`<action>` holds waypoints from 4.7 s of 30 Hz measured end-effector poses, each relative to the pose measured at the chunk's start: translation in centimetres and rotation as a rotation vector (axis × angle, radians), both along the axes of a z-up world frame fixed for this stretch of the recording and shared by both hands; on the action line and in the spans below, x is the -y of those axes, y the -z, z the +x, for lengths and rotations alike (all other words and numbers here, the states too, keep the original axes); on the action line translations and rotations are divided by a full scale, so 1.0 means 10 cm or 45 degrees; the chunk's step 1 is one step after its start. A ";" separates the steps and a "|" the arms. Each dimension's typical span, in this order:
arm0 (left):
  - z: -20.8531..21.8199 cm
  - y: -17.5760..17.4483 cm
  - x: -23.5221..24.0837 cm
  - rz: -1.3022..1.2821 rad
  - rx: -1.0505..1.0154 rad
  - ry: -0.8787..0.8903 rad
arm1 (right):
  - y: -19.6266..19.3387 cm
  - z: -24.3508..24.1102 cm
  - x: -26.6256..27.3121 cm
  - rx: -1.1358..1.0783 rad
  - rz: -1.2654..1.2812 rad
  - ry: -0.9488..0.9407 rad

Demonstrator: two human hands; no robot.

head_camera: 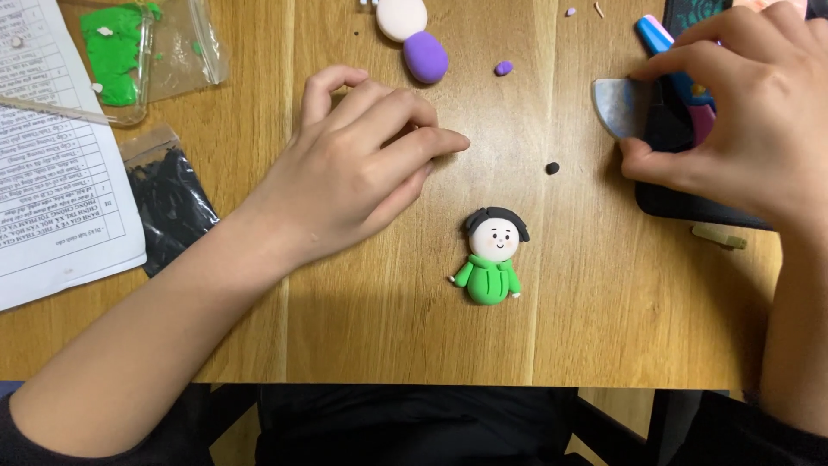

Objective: Attaching hair and details to a small clay figure using hands and small tools

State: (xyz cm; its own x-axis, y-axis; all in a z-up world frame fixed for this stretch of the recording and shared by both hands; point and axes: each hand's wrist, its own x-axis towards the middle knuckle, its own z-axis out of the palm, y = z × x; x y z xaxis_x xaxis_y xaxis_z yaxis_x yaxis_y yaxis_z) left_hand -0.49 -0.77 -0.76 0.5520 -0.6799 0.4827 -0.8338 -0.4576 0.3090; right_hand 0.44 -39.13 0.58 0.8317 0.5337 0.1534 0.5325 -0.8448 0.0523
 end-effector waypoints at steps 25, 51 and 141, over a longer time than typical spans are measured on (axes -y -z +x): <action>0.02 -0.01 -0.01 0.065 0.040 -0.001 | -0.26 -0.15 -0.69 -0.363 0.286 -0.246; -0.01 -0.11 -0.01 0.061 0.001 -0.016 | -0.21 -0.22 -0.52 -0.440 0.380 -0.220; -0.19 -0.07 0.09 -0.139 -0.216 0.027 | -0.19 -0.39 -1.11 -0.493 0.534 -0.212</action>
State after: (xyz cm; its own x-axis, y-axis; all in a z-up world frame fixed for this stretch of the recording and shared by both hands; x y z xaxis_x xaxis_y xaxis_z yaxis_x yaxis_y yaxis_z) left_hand -2.36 -1.64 -0.01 0.6176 -0.6410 0.4556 -0.7748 -0.3965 0.4925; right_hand -3.45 -28.07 2.45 0.7796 0.6210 0.0812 0.5730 -0.6549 -0.4927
